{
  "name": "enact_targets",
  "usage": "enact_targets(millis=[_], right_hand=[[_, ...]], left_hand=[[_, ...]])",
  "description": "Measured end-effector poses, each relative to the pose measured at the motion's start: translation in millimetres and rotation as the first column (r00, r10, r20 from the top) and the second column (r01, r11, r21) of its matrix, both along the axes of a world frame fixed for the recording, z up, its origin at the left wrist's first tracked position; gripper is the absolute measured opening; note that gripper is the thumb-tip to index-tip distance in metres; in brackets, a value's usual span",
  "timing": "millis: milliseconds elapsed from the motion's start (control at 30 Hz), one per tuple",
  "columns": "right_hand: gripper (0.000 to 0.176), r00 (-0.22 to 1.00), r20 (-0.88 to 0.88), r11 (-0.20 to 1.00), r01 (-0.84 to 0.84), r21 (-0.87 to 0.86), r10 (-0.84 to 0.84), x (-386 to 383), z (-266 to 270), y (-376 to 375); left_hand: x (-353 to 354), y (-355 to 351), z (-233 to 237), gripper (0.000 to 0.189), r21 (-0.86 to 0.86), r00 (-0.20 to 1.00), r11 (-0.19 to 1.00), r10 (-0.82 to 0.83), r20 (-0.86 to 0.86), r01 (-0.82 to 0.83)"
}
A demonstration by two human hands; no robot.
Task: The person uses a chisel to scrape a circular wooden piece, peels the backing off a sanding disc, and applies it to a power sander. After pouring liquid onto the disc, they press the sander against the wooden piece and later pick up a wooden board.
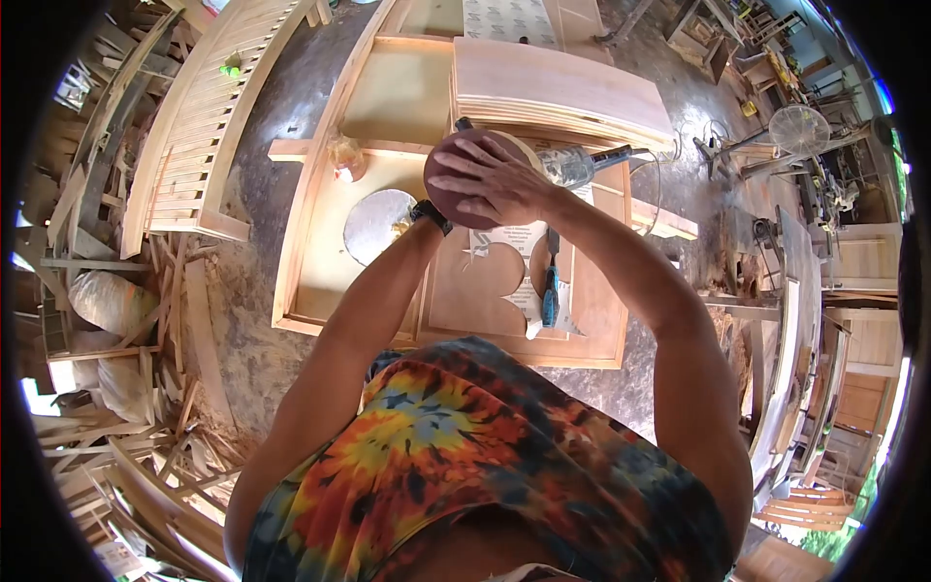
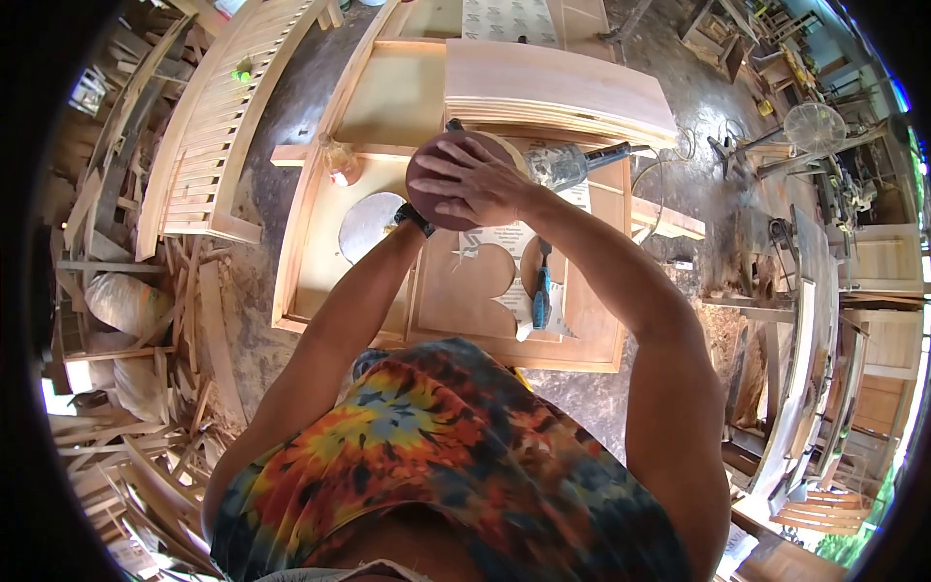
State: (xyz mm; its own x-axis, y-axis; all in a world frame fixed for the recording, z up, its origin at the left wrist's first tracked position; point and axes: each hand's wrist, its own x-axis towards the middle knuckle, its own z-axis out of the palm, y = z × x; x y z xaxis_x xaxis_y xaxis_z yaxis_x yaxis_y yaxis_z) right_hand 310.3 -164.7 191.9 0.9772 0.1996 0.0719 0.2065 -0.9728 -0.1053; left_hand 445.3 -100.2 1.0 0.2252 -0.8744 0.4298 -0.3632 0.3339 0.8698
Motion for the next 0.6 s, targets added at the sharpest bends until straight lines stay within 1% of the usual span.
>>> enact_targets(millis=[33, 67, 100, 133, 167, 200, 233, 267, 300, 333, 367, 400, 433, 467, 500, 533, 567, 600], right_hand=[[0.055, 0.998, 0.003, 0.998, 0.057, 0.005, -0.057, 4.6, -3.4, -0.1], [0.055, 0.998, -0.006, 0.998, 0.057, 0.019, -0.056, 8.0, -8.7, 2.2], [0.055, 0.973, -0.025, 0.973, 0.230, 0.024, -0.229, 11.7, -12.4, 4.9], [0.055, 0.917, -0.044, 0.918, 0.397, 0.021, -0.396, 13.1, -13.9, 8.6], [0.057, 0.878, -0.085, 0.879, 0.475, 0.041, -0.471, 13.2, -10.5, 12.9], [0.057, 0.877, -0.086, 0.878, 0.477, 0.046, -0.472, 12.2, -13.2, 15.9], [0.058, 0.824, -0.066, 0.822, 0.566, 0.054, -0.563, 10.1, -18.4, 19.2], [0.058, 0.760, -0.049, 0.757, 0.650, 0.063, -0.649, 7.3, -24.8, 21.4], [0.060, 0.732, -0.040, 0.727, 0.681, 0.085, -0.680, 3.9, -30.8, 22.7], [0.060, 0.730, -0.045, 0.725, 0.683, 0.088, -0.682, -0.9, -29.8, 25.4], [0.061, 0.685, -0.072, 0.676, 0.728, 0.120, -0.725, -6.6, -28.7, 28.7], [0.061, 0.638, -0.099, 0.623, 0.768, 0.150, -0.763, -12.6, -27.5, 32.8], [0.061, 0.625, -0.056, 0.606, 0.772, 0.192, -0.779, -19.6, -28.1, 37.9], [0.061, 0.625, -0.060, 0.605, 0.773, 0.190, -0.779, -24.8, -28.9, 44.1], [0.060, 0.596, -0.026, 0.583, 0.793, 0.174, -0.803, -29.6, -29.1, 49.7], [0.059, 0.566, 0.006, 0.560, 0.814, 0.157, -0.824, -35.1, -30.1, 55.7], [0.058, 0.563, 0.047, 0.562, 0.807, 0.182, -0.825, -39.4, -32.5, 61.0], [0.058, 0.566, 0.043, 0.564, 0.806, 0.179, -0.823, -44.2, -33.1, 67.1]], left_hand=[[-1.2, -1.5, -3.0, 0.073, -0.016, 0.999, 1.000, -0.008, -0.036, 0.007], [-0.5, -1.7, -6.6, 0.074, -0.017, 0.999, 1.000, -0.011, -0.043, 0.011], [-1.5, 0.3, -9.9, 0.074, -0.012, 0.999, 1.000, -0.021, -0.044, 0.020], [-1.4, 5.1, -9.4, 0.074, 0.000, 0.999, 1.000, -0.025, -0.047, 0.025], [3.3, 9.7, 0.9, 0.078, 0.104, 0.975, 0.994, -0.042, 0.216, 0.020], [8.4, 11.2, 12.7, 0.081, 0.198, 0.881, 0.980, -0.082, 0.465, -0.013], [3.4, 18.7, 30.8, 0.080, 0.089, 0.889, 0.995, -0.007, 0.458, -0.038], [2.0, 20.5, 40.4, 0.080, 0.094, 0.889, 0.995, -0.012, 0.458, -0.035], [-0.4, 22.5, 50.0, 0.080, 0.057, 0.909, 0.998, -0.011, 0.416, -0.014], [-1.8, 23.8, 49.6, 0.079, 0.019, 0.928, 1.000, -0.012, 0.372, 0.005], [-1.2, 25.1, 50.4, 0.075, 0.050, 0.964, 0.998, -0.059, 0.261, 0.047], [-0.4, 24.6, 50.2, 0.075, 0.053, 0.964, 0.997, -0.060, 0.259, 0.047], [1.3, 22.1, 45.8, 0.073, 0.085, 0.977, 0.988, -0.138, 0.161, 0.125], [2.8, 20.0, 41.3, 0.071, 0.107, 0.976, 0.973, -0.211, 0.057, 0.205], [4.3, 18.9, 36.6, 0.071, 0.126, 0.971, 0.965, -0.237, 0.030, 0.232], [4.4, 19.5, 35.7, 0.071, 0.134, 0.969, 0.963, -0.241, 0.054, 0.232], [5.3, 20.8, 34.6, 0.070, 0.144, 0.966, 0.963, -0.242, 0.087, 0.229], [6.5, 22.7, 33.9, 0.070, 0.151, 0.963, 0.965, -0.233, 0.134, 0.213]])
